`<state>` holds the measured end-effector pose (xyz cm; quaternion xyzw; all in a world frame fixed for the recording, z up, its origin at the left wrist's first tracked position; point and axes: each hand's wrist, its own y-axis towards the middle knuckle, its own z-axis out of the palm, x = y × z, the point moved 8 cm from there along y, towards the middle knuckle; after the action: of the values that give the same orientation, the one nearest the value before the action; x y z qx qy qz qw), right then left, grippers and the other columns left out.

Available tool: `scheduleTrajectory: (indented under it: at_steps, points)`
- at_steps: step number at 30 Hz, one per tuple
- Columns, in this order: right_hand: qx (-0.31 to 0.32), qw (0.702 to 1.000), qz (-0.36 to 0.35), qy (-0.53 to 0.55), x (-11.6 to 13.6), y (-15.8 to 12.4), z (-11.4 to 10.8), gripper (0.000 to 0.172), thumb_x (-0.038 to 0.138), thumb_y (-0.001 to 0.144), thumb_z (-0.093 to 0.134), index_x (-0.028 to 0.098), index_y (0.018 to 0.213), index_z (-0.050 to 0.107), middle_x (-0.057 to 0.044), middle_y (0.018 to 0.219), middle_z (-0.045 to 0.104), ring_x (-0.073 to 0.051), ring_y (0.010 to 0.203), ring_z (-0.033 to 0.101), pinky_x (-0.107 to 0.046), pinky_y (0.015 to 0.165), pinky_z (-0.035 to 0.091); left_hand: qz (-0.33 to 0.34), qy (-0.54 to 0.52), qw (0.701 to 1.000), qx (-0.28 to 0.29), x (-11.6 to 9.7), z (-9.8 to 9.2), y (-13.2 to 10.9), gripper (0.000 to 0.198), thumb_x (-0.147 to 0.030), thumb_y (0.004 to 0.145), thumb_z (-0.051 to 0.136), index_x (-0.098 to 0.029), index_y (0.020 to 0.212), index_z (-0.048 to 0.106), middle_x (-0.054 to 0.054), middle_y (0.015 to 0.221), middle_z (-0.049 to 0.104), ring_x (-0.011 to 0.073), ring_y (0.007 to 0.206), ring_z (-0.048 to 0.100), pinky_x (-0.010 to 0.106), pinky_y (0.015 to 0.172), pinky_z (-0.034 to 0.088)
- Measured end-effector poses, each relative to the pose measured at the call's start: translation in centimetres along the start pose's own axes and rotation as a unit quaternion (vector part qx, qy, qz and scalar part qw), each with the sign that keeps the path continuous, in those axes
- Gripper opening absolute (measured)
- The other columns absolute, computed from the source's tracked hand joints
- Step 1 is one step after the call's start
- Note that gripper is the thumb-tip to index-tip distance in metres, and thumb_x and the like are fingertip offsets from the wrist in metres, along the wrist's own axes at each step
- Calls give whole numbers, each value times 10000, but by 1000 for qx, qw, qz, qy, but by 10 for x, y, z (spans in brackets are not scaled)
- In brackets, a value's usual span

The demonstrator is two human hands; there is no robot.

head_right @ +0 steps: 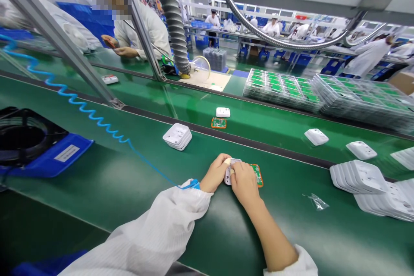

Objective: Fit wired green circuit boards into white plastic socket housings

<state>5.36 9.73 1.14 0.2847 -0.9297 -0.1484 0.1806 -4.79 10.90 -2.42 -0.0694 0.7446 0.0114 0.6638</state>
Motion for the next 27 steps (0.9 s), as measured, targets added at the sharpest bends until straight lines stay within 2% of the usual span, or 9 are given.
scheduleTrajectory:
  at_steps: [8,20,27]
  points:
    - [-9,1000,11,23,-4,1,-3,149,189,850,386,189,790,522,-37,742,532,-177,721,492,-284,661,355,-8,11,1000,9,-2,-1,0,175,-258,844,417,-190,900,568,6,859,603,134,796,541,234,716,421]
    - [6,999,-37,5,7,1,5,169,128,814,365,183,790,524,-55,765,531,-193,718,445,-301,644,325,-4,69,998,5,-5,-4,-3,211,-244,839,410,-206,925,599,25,939,648,173,895,573,290,815,421]
    - [-1,1000,-9,12,0,-1,1,166,140,820,364,185,783,519,-50,756,519,-191,716,442,-304,666,331,0,80,997,-2,-6,-4,-3,211,-248,832,424,-210,932,605,21,925,653,173,870,583,279,786,432]
